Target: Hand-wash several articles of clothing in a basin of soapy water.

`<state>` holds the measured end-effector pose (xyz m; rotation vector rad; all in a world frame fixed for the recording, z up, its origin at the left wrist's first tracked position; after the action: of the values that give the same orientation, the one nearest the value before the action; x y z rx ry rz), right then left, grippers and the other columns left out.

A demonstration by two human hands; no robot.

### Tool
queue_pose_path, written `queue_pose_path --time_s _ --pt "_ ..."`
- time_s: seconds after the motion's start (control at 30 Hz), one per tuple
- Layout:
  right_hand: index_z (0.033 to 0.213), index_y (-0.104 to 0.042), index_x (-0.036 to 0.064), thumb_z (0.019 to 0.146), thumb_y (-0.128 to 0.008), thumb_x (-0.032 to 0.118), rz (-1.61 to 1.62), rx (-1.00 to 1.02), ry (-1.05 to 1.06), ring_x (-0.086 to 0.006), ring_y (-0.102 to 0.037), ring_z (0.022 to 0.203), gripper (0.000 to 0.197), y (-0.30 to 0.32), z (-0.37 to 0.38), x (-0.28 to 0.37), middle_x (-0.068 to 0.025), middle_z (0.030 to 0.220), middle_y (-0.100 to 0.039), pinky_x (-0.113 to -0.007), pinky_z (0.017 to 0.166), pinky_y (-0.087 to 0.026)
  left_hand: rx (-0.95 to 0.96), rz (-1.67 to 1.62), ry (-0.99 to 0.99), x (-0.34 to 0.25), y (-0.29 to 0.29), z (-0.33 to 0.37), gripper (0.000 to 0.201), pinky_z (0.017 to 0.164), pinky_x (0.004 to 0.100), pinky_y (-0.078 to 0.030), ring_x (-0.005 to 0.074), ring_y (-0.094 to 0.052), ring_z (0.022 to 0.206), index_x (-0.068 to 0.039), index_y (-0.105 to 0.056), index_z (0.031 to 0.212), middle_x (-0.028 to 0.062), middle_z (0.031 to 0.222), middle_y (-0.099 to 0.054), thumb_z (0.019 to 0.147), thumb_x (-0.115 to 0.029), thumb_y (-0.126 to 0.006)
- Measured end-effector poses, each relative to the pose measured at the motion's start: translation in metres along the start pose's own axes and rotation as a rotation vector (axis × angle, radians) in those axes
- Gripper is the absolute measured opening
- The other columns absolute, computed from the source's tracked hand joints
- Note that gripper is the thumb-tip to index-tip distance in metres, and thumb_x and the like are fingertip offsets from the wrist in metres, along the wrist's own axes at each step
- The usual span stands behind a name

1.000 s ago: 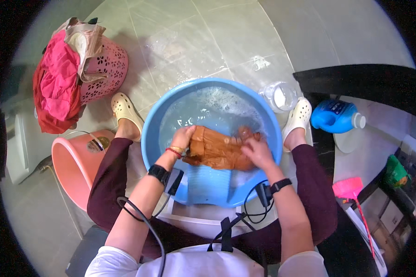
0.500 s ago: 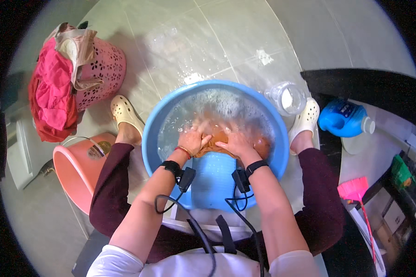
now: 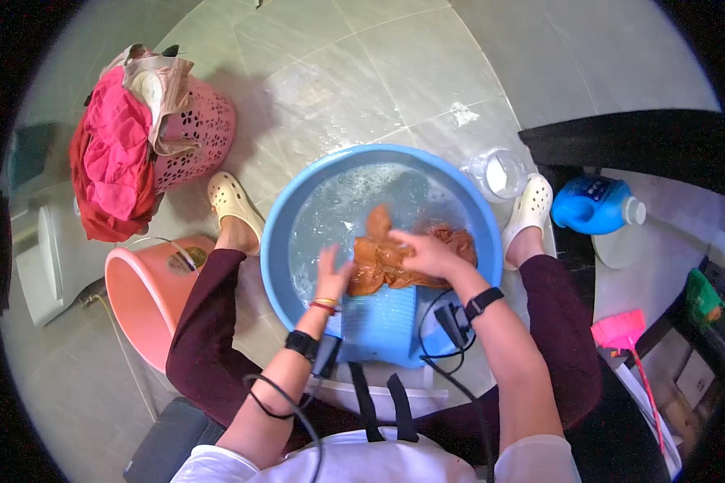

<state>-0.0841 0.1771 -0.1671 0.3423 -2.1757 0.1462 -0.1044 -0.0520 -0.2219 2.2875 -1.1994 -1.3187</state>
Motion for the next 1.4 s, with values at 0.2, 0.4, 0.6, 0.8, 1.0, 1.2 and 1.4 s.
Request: queue_pose_path --time_s 0.2,0.4,0.6,0.8,1.0,1.2,1.4 --pt "0.119 -0.047 0.0222 0.069 -0.057 0.019 -0.678 0.269 0.130 -0.0274 -0.057 0.080 0.051 -0.066 -0.029 0.023 -0.0122 0.084 -0.057 -0.038 0.070 -0.046 0.094 0.529 -0.561 -0.123 0.009 0.018 0.041 0.099 0.0501 -0.021 0.0336 -0.027 0.123 -0.021 -0.049 0.118 0.0118 0.133 -0.033 0.083 -0.041 -0.045" --pt "0.103 -0.054 0.0081 0.076 -0.054 0.017 -0.524 -0.896 0.262 -0.0270 -0.050 0.090 0.029 -0.042 -0.012 -0.032 -0.0093 0.097 -0.055 -0.038 0.073 -0.041 0.287 0.632 -0.421 -0.088 -0.020 -0.007 0.036 0.090 0.0481 -0.030 0.0314 -0.038 0.111 -0.019 -0.055 0.111 0.0079 0.119 -0.046 0.083 -0.039 -0.045" --pt "0.097 -0.055 0.0101 0.071 -0.057 0.022 -0.784 -0.510 0.241 -0.0233 -0.046 0.098 0.028 -0.126 -0.087 -0.013 -0.0061 0.100 -0.052 -0.041 0.086 -0.032 0.115 0.569 -0.929 -0.051 0.003 -0.113 0.038 0.077 0.0416 -0.034 0.0266 -0.046 0.096 -0.013 -0.053 0.106 0.0090 0.104 -0.052 0.070 -0.022 -0.058" --pt "0.090 -0.055 0.0092 0.073 -0.051 0.022 -0.919 -0.693 0.047 -0.0223 -0.047 0.085 0.022 -0.093 -0.004 -0.024 -0.0055 0.085 -0.051 -0.038 0.074 -0.034 0.019 0.712 -0.481 -0.084 -0.023 -0.006 0.034 0.075 0.0437 -0.037 0.0304 -0.047 0.094 -0.013 -0.053 0.107 0.0131 0.107 -0.052 0.075 -0.027 -0.051" --pt "0.087 -0.054 0.0100 0.074 -0.048 0.020 -0.841 -0.579 0.296 -0.0220 -0.046 0.083 0.017 -0.113 -0.061 -0.028 -0.0057 0.081 -0.050 -0.038 0.073 -0.034 0.178 0.446 -0.826 -0.046 -0.011 -0.067 0.036 0.081 0.0443 -0.036 0.0317 -0.046 0.097 -0.010 -0.053 0.105 0.0134 0.109 -0.049 0.075 -0.031 -0.054" --pt "0.083 -0.053 0.0111 0.072 -0.052 0.022 -0.900 -0.718 0.106 -0.0220 -0.047 0.081 0.016 -0.084 0.000 -0.025 -0.0044 0.079 -0.050 -0.037 0.074 -0.034 0.149 0.811 -0.511 -0.081 -0.027 -0.017 0.034 0.079 0.0458 -0.036 0.0300 -0.046 0.096 -0.011 -0.053 0.104 0.0117 0.107 -0.050 0.076 -0.030 -0.050" --pt "0.084 -0.054 0.0111 0.074 -0.048 0.019 -0.952 -0.596 0.353 -0.0220 -0.048 0.081 0.014 -0.112 -0.058 -0.031 -0.0058 0.077 -0.050 -0.038 0.073 -0.035 0.241 0.519 -0.881 -0.053 -0.010 -0.079 0.035 0.083 0.0453 -0.035 0.0314 -0.046 0.100 -0.009 -0.053 0.102 0.0155 0.105 -0.050 0.076 -0.032 -0.054"
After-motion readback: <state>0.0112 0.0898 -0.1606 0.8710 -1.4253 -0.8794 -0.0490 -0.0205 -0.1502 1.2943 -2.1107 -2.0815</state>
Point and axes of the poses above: each hand's wrist, its own z-axis towards the middle knuckle, its own y-axis out of the back of the hand, x = y × z, the point moved 4 cm from there along z, towards the middle knuckle
